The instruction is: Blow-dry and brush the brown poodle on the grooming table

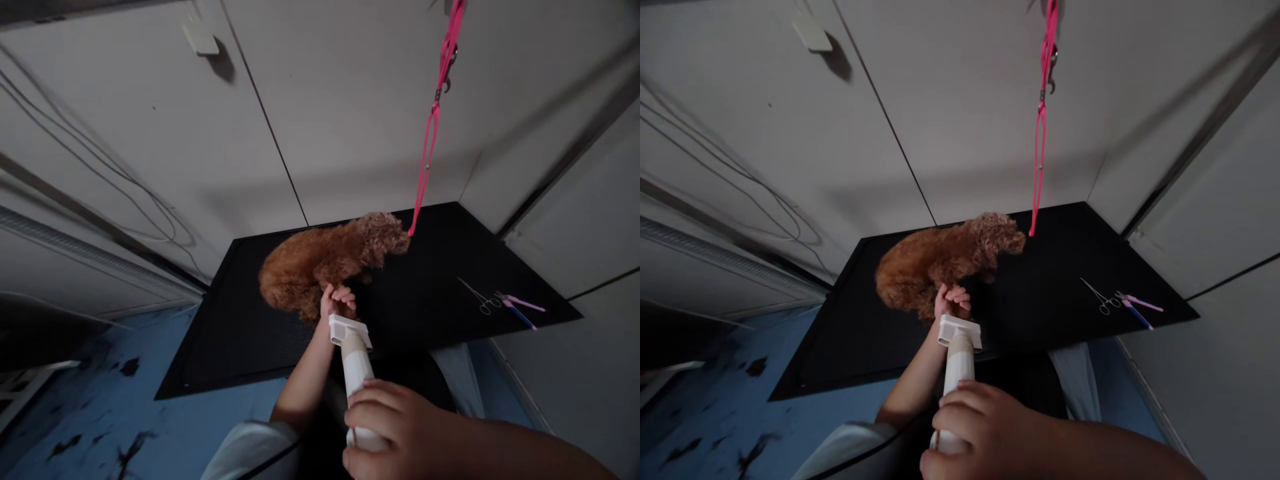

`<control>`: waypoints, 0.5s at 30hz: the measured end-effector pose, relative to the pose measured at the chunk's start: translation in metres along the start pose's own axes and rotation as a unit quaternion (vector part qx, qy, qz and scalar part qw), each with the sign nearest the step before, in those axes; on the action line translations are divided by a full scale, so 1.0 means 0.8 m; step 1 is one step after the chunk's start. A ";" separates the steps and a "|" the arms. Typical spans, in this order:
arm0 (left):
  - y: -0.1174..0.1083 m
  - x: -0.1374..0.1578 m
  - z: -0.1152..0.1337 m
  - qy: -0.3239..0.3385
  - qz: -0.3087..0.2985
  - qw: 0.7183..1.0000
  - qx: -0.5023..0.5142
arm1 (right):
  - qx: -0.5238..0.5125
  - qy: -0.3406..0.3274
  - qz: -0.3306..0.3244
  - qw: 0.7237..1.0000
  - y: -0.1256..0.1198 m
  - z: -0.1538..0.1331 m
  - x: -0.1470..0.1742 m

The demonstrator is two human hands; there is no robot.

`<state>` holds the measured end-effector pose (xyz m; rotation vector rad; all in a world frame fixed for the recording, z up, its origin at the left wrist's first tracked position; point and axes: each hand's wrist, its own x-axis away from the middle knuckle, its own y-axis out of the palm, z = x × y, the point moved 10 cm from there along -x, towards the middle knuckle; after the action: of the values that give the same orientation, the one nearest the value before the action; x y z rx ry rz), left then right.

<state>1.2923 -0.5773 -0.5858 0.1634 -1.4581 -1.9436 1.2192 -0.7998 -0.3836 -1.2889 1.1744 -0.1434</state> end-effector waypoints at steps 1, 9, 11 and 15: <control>-0.003 0.003 0.007 0.020 0.011 1.000 0.002 | -0.004 -0.010 -0.002 1.000 0.000 -0.004 0.003; 0.001 0.021 0.032 0.097 0.016 0.994 -0.044 | -0.011 -0.027 0.006 1.000 -0.009 -0.018 0.010; 0.012 0.018 0.024 0.069 -0.013 0.996 -0.052 | -0.023 -0.021 0.020 0.999 -0.015 -0.015 0.010; 0.014 0.015 -0.009 -0.015 -0.048 0.985 -0.164 | -0.067 0.013 0.060 0.996 -0.026 0.005 0.014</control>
<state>1.2917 -0.5913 -0.5746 0.0551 -1.1449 -2.2413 1.2377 -0.8117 -0.3746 -1.3336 1.2987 0.0066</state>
